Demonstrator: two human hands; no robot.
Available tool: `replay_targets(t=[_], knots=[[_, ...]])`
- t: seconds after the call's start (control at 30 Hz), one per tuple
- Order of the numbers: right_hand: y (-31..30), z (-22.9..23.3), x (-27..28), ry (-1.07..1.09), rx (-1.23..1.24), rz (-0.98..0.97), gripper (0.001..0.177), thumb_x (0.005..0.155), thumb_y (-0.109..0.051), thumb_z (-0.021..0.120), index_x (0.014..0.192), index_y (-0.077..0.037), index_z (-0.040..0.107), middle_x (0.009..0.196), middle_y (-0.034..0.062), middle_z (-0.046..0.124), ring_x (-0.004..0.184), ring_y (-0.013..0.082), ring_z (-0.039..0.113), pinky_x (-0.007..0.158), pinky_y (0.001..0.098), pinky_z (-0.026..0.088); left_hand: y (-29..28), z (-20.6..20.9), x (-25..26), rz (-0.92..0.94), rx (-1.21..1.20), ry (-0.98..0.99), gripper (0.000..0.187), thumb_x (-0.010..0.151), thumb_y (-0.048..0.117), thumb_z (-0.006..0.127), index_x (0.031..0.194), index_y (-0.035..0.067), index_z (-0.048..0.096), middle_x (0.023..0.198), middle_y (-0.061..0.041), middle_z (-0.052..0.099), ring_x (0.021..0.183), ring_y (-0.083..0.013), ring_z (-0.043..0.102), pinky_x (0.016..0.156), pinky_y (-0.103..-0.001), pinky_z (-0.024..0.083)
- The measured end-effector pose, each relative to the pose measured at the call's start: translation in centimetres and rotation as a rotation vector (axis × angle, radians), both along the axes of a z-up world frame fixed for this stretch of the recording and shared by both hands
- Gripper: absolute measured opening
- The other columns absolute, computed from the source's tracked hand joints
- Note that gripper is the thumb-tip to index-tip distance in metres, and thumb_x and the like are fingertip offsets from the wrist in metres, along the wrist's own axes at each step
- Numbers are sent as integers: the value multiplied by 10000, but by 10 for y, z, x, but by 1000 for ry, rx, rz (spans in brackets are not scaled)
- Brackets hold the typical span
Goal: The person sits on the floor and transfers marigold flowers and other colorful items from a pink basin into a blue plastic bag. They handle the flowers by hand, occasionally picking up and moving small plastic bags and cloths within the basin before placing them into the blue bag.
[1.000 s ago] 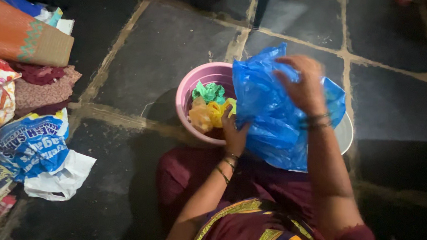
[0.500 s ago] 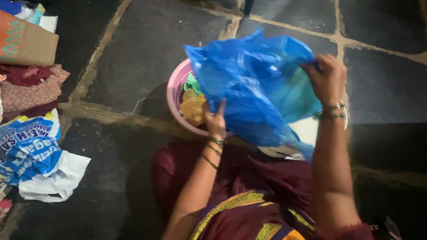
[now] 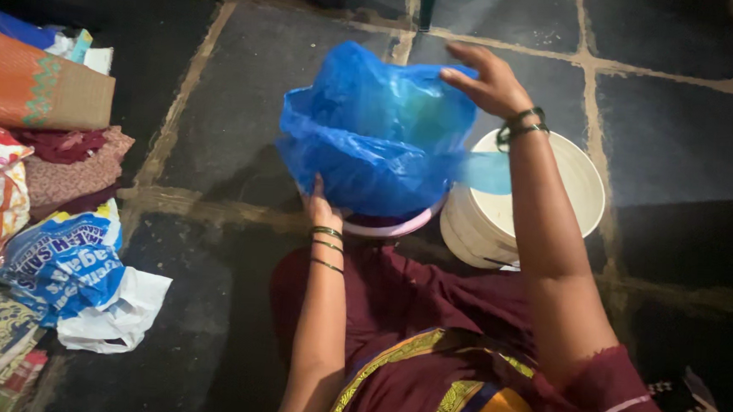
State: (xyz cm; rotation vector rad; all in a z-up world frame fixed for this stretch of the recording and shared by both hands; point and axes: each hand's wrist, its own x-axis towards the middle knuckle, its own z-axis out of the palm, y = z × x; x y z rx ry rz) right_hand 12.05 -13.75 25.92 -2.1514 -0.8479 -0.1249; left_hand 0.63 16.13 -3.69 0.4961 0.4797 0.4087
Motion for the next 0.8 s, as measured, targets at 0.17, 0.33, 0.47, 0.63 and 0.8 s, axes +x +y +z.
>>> replay_targets(t=[0.17,0.33,0.47,0.63,0.8], knots=[[-33,-75,20,287,45,-207,603,931,-423,740,1408,-76,616,1357,134,660,1219,259,637,1008,395,516,7,-37,8,26,106,-7,580,940,251,752,1466,130,540,1415,-121,611,1245,-351,597,993,-593,526],[-7,-68,17,74,135,-376,326,883,-300,811,1110,-69,773,1030,115,787,946,204,769,859,329,600,3,-22,-1,-23,1,86,614,891,304,728,1453,196,503,1363,-93,613,1192,-339,613,900,-598,550],[25,-12,-1,-347,-12,-400,116,913,-160,830,1008,-94,825,937,126,769,804,226,746,737,327,582,7,-8,-5,-79,-76,184,652,866,349,704,1459,194,480,1331,-128,612,1156,-389,604,870,-646,500],[47,44,-34,-623,30,-359,73,895,-122,858,954,-95,825,855,91,735,712,207,708,646,336,560,15,-23,4,-116,-147,44,686,881,377,728,1450,73,497,1330,-140,625,1173,-348,603,981,-578,486],[44,70,-39,-680,110,-328,75,921,-89,850,987,-65,822,887,95,737,750,188,726,672,301,584,14,-3,-4,-90,-67,-122,653,914,383,707,1439,58,497,1358,-118,614,1201,-306,598,1037,-520,482]])
